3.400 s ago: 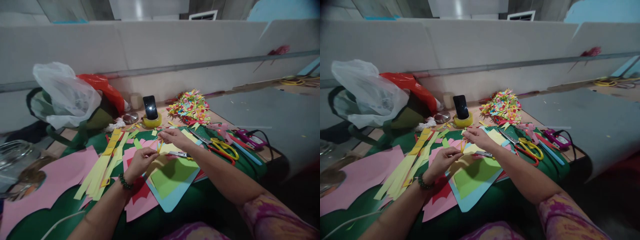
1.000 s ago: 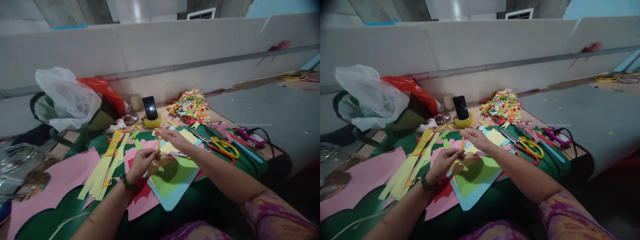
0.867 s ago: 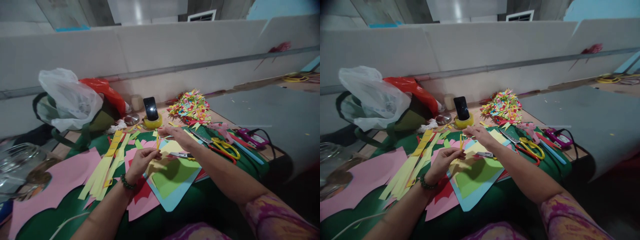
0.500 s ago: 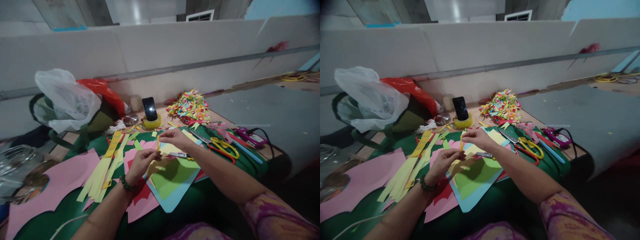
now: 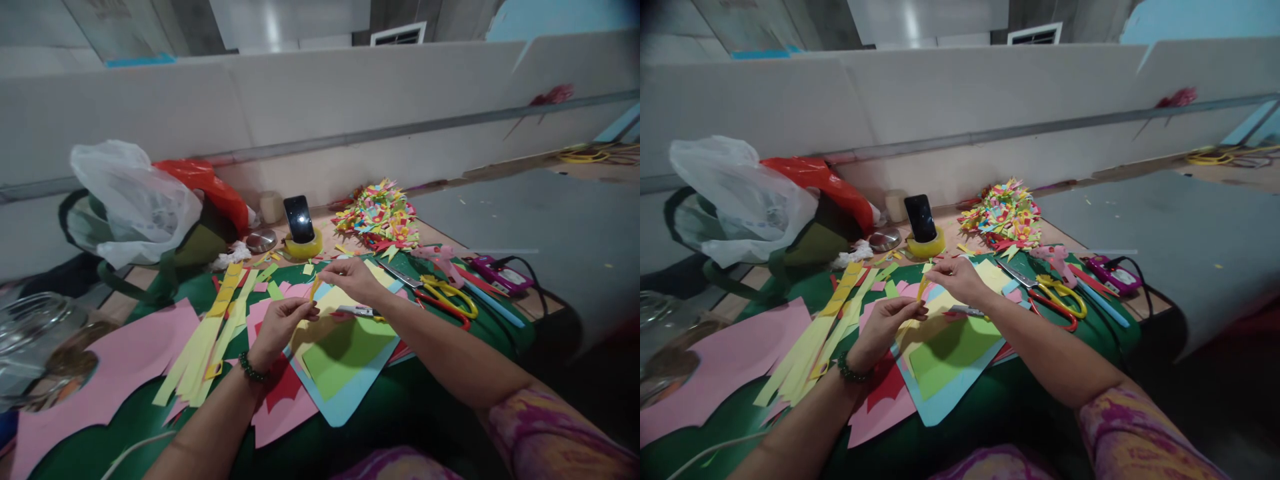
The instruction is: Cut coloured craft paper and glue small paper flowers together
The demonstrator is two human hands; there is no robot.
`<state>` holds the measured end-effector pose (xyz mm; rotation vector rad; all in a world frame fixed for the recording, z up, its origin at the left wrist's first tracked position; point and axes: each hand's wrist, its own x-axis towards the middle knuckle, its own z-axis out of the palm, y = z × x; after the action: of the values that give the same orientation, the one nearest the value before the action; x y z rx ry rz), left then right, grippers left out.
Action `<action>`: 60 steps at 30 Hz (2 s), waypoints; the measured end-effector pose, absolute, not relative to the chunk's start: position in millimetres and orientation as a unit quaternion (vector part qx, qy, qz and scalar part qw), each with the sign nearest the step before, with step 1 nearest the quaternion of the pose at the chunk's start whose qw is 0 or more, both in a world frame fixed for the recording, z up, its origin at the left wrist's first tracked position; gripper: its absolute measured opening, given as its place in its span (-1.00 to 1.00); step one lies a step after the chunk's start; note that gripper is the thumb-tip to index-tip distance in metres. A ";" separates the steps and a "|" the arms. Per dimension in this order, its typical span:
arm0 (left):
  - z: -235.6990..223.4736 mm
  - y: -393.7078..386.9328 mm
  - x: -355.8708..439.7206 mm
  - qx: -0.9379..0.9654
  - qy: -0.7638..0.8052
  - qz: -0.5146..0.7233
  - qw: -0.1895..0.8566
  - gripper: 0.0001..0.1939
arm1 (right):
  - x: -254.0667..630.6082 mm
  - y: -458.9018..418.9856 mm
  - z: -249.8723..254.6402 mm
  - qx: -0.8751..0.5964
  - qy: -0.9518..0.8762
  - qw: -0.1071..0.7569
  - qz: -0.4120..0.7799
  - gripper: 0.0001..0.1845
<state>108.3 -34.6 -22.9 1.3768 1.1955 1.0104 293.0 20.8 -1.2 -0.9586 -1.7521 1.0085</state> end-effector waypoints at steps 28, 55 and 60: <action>-11.4 -41.1 113.1 0.474 0.402 0.463 0.632 -0.66 | 277.8 7.1 -4.8 -0.242 -0.570 0.315 0.719 -0.67; -3.2 -43.7 106.3 0.497 0.492 0.402 0.590 -0.68 | 307.3 -4.5 12.5 -0.359 -0.704 0.190 0.583 -0.67; -1.4 -49.9 112.8 0.557 0.479 0.341 0.586 -0.66 | 324.6 -21.7 7.5 -0.371 -0.703 0.215 0.567 -0.64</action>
<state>112.8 -49.9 -1.4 1.2998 1.1167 0.7954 324.6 -21.7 7.5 -1.0287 -1.9496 1.5721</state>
